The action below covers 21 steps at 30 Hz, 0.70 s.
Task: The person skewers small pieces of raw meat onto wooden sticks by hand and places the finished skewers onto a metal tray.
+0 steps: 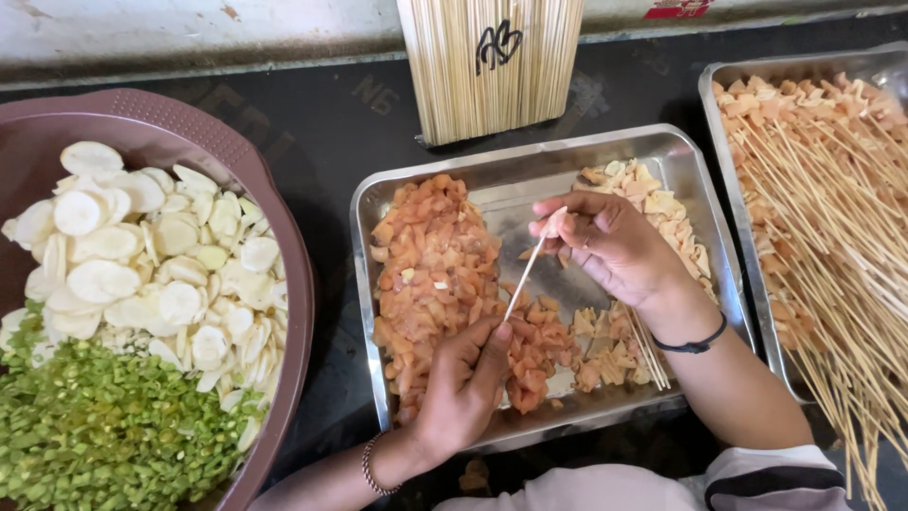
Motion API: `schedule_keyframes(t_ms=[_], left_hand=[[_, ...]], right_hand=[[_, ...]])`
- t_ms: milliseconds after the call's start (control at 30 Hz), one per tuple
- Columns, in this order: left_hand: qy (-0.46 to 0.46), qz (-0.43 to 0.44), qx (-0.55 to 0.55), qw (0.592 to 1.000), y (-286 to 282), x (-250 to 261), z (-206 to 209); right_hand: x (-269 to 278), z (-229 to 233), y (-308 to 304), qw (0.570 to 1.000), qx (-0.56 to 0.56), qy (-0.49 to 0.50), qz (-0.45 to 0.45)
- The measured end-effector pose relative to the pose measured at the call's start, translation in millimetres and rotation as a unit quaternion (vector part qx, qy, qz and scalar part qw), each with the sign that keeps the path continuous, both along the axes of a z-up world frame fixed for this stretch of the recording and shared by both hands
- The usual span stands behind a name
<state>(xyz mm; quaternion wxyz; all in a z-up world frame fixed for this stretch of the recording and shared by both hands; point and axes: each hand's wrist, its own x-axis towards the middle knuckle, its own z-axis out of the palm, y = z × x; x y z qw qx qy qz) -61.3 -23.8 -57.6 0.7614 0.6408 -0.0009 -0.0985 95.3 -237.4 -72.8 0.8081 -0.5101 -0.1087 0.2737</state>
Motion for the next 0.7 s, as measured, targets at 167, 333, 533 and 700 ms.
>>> schedule_keyframes(t_ms=[167, 333, 533, 700], left_hand=[[-0.014, 0.009, 0.02, 1.0, -0.4, 0.0, 1.3], [-0.01, 0.018, 0.029, 0.999, -2.8, -1.6, -1.1], [-0.035, 0.022, 0.049, 0.998, -3.6, -2.6, -0.3], [-0.05, 0.032, 0.064, 0.996, -5.1, -5.0, -5.7]], right_hand=[[-1.8, -8.3, 0.7, 0.997, 0.029, 0.066, 0.033], [-3.9, -4.5, 2.3, 0.997, 0.018, 0.064, 0.034], [-9.9, 2.9, 3.9, 0.999, -0.014, 0.03, 0.04], [-16.3, 17.2, 9.4, 0.991, -0.105, -0.08, 0.027]])
